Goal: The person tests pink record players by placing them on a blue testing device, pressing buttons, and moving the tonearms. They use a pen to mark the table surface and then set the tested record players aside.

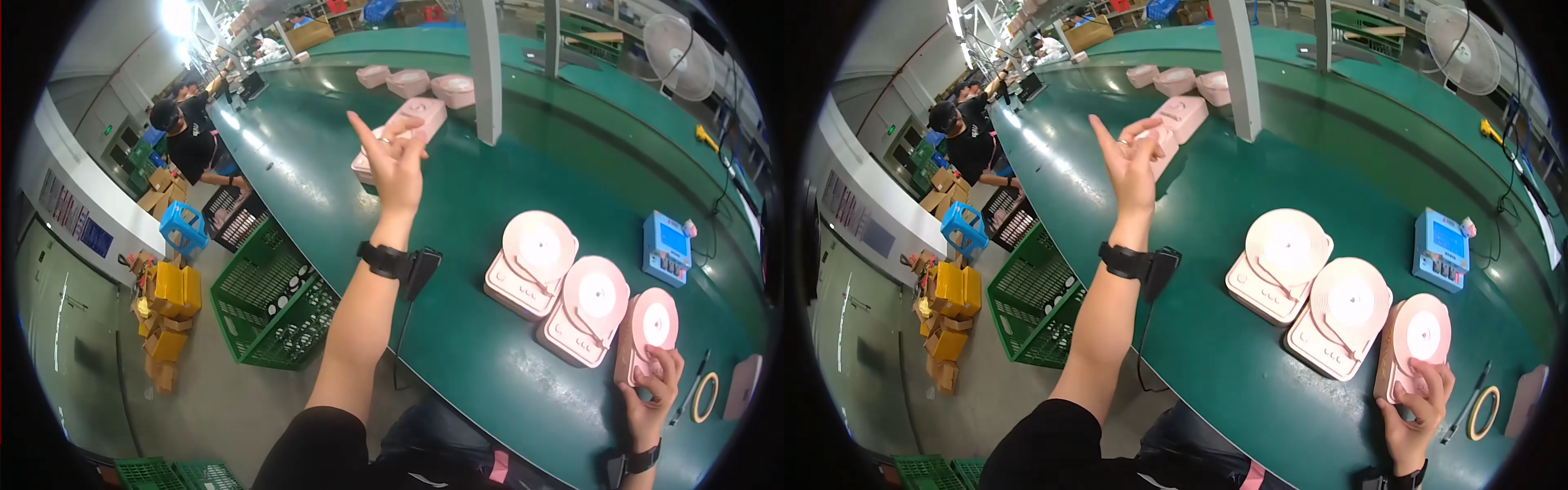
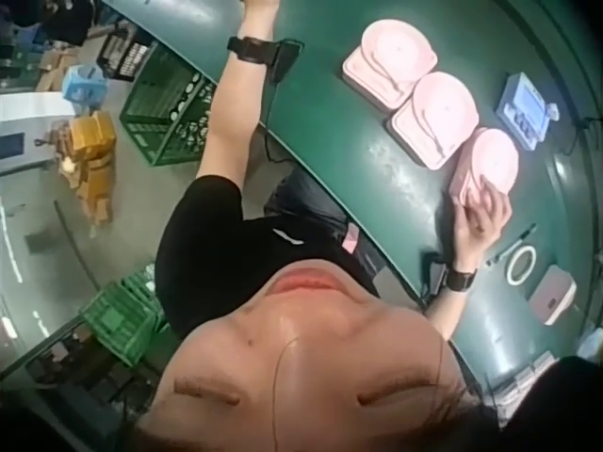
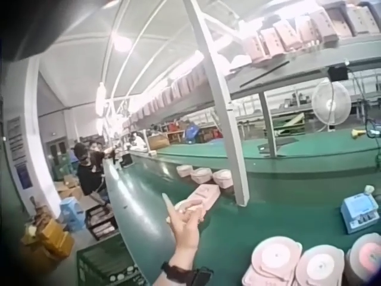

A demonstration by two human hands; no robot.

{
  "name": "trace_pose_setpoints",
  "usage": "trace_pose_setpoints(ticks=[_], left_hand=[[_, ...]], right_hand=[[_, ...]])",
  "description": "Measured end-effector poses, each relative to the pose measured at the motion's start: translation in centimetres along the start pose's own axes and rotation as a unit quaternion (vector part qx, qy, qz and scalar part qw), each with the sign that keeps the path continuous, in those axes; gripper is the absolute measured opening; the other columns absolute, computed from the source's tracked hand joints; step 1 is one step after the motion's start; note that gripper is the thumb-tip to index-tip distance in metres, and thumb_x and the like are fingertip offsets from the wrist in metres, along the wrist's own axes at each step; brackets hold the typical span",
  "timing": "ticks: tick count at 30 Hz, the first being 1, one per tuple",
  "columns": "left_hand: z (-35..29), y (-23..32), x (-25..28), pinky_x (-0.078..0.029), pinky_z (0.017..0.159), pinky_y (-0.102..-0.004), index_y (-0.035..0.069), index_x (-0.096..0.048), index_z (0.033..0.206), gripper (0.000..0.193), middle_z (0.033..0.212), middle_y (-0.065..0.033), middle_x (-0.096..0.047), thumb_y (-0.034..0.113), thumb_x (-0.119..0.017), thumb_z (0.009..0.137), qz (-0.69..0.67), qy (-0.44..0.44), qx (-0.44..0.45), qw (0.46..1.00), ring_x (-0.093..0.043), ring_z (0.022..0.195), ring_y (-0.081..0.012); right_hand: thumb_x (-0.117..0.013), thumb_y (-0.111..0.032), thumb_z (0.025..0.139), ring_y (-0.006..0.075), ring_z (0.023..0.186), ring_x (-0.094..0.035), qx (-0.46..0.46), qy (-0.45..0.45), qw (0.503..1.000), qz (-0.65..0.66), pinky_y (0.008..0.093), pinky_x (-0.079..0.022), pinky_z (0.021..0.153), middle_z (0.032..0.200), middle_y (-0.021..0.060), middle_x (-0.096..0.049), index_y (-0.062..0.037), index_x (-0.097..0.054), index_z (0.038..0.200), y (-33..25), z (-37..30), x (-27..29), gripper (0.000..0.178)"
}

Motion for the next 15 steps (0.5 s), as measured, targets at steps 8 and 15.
trace_pose_setpoints(ticks=[8, 15], left_hand=[[0.7, -2.9, 1.7, -0.045, 0.064, -0.0210, 0.010, 0.019, 0.146, 0.097, 0.103, -0.0119, -0.060, -0.001, -0.056, 0.086, -0.045, 0.098, 0.070, 0.992, -0.053, 0.071, -0.0095], [-1.1, -3.0, -0.8, -0.047, 0.066, -0.0222, 0.011, 0.015, 0.148, 0.097, 0.105, -0.0135, -0.059, 0.008, -0.060, 0.087, 0.033, -0.002, 0.091, 0.995, -0.055, 0.077, -0.0109]], right_hand=[[-0.077, 0.001, 0.053, 0.0372, 0.113, -0.046, -0.013, 0.004, 1.000, 0.009, 0.0499, -0.034, 0.100, 0.117, 0.0143, -0.059, -0.0048, -0.060, 0.076, 0.6, 0.0, -0.1, 0.030], [-0.077, 0.000, 0.055, 0.0367, 0.117, -0.044, 0.005, -0.015, 1.000, 0.014, 0.0508, -0.031, 0.102, 0.121, 0.0151, -0.058, -0.0059, -0.063, 0.078, 0.5, -0.6, 0.0, 0.028]])
Point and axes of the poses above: each hand's wrist, its own z-axis towards the middle knuckle, its own x-axis out of the back of the hand, y = z × x, the point moved 10 cm from there along z, towards the middle knuckle
